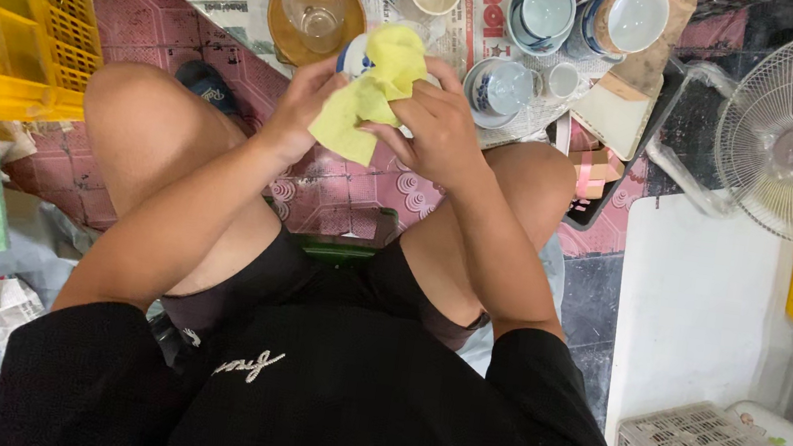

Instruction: The person wipes various ceramic and glass items, including cups, bowls, and a small pitcher, using a yellow cloth. They handle each item individually, wiping the exterior and interior surfaces before placing them back on the table.

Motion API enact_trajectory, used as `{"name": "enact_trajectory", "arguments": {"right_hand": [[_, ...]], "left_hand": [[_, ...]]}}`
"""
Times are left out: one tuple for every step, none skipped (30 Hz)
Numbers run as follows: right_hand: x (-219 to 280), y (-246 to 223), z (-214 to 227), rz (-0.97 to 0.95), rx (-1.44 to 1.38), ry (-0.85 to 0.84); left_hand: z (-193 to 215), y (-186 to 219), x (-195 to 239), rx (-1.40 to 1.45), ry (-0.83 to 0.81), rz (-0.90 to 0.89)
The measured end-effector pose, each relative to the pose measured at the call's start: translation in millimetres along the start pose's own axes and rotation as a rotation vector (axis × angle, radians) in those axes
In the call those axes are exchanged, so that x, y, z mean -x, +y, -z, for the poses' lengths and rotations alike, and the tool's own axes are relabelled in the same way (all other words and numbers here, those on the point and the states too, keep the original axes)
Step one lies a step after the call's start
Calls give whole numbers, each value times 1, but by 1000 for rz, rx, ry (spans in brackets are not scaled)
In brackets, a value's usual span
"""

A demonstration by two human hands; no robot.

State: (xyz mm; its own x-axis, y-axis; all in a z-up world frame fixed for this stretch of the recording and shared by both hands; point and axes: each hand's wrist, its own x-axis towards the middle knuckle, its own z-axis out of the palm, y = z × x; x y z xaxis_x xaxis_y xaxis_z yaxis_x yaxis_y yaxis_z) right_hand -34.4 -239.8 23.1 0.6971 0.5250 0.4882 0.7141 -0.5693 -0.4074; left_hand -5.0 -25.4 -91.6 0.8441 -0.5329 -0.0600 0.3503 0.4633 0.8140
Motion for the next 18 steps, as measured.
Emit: {"name": "enact_trajectory", "arguments": {"right_hand": [[-1, -1, 0, 11, -3, 17], [-1, -2, 0, 4, -4, 24], [-2, -4, 1, -2, -5, 30], [-2, -5, 2, -11, -6, 35], [-3, -6, 1, -19, -17, 42], [-3, -7, 1, -25, -28, 50], [-3, -7, 0, -32, -39, 57], [-3, -5, -1, -26, -64, 68], [-3, -2, -2, -21, -89, 79], [-2, 0, -4, -16, -113, 90], [1, 1, -6, -46, -152, 92], [4, 4, -8, -77, -190, 95], [7, 6, -10, -107, -227, 98], [12, 9, -11, -145, -241, 83], [16, 12, -14, -182, -256, 67], [20, 15, -16, -219, -271, 51], [23, 16, -19, -233, -281, 62], [26, 17, -22, -246, -291, 75]], "left_hand": [[-1, 1, 0, -33, -15, -15], [-2, 3, 0, -65, -32, -29], [-2, 5, 0, -91, -45, -60], [-3, 7, 1, -115, -58, -90], [-5, 10, 1, -139, -70, -119], [-8, 14, 2, -165, -70, -144], [-12, 19, 1, -191, -70, -169], [-17, 25, 2, -218, -67, -194], [-23, 32, 3, -174, -84, -201], [-29, 38, 4, -131, -102, -208], [-34, 44, 7, -87, -119, -214], [-38, 51, 8, -237, -71, -217], [-41, 57, 10, -386, -22, -219], [-43, 60, 11, -534, 28, -219], [-45, 63, 11, -623, 30, -299], [-46, 64, 11, -713, 33, -381], [-47, 65, 10, -803, 36, -462], [-47, 66, 11, -894, 44, -570]]}}
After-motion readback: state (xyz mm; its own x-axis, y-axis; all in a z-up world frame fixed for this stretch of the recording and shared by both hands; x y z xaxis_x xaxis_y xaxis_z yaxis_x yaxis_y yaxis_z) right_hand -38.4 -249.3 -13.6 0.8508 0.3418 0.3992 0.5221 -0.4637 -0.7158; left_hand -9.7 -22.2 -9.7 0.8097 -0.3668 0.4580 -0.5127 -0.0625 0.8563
